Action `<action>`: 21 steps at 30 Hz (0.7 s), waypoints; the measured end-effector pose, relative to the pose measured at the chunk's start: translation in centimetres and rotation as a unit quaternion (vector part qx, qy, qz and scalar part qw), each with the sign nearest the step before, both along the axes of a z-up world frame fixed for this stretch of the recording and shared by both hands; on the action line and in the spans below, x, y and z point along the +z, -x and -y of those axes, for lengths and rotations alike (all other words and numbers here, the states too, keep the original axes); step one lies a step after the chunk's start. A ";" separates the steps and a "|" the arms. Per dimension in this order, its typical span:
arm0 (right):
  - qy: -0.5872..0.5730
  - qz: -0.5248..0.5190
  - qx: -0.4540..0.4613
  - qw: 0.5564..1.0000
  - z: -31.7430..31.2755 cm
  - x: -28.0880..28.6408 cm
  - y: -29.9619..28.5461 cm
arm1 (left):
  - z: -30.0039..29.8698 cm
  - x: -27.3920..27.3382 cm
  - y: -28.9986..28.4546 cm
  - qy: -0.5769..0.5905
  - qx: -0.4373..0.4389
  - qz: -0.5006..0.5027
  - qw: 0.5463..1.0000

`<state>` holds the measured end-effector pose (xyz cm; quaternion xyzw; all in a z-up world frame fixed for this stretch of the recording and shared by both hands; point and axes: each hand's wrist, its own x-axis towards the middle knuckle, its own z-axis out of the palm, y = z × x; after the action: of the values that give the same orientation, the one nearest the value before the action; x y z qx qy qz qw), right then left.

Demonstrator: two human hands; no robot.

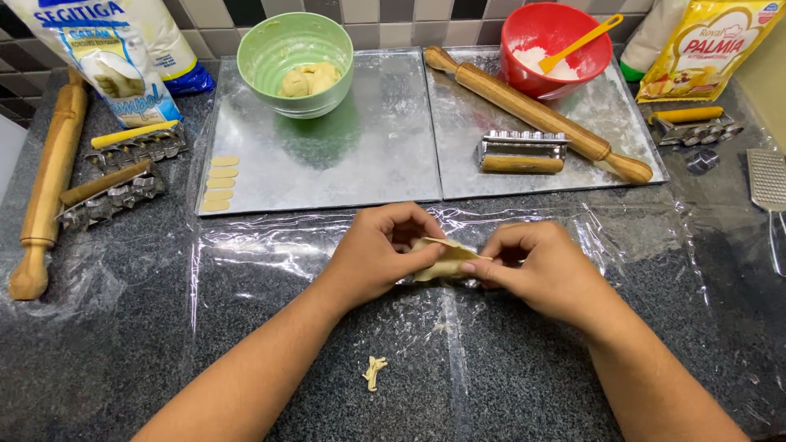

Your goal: Manually shaping and folding small pieces of dough into decorative pastry forms on a kitchen counter.

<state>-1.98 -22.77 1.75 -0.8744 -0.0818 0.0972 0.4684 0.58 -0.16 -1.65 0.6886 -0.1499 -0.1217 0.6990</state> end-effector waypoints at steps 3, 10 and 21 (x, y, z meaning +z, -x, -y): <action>-0.035 0.001 0.014 0.999 -0.2 -0.6 0.3 | 0.2 0.0 0.5 0.026 -0.045 0.023 0.998; -0.087 -0.058 0.023 0.994 -0.1 -0.6 0.3 | 0.2 0.8 0.7 0.023 -0.067 0.042 0.997; -0.039 -0.160 -0.073 0.984 0.1 -0.2 -0.1 | 0.6 -0.2 0.1 -0.114 -0.009 0.167 0.979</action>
<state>-1.89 -22.86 1.52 -0.8321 0.0542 0.1985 0.5150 0.49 -0.73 -1.81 0.7733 -0.2555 -0.0278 0.5796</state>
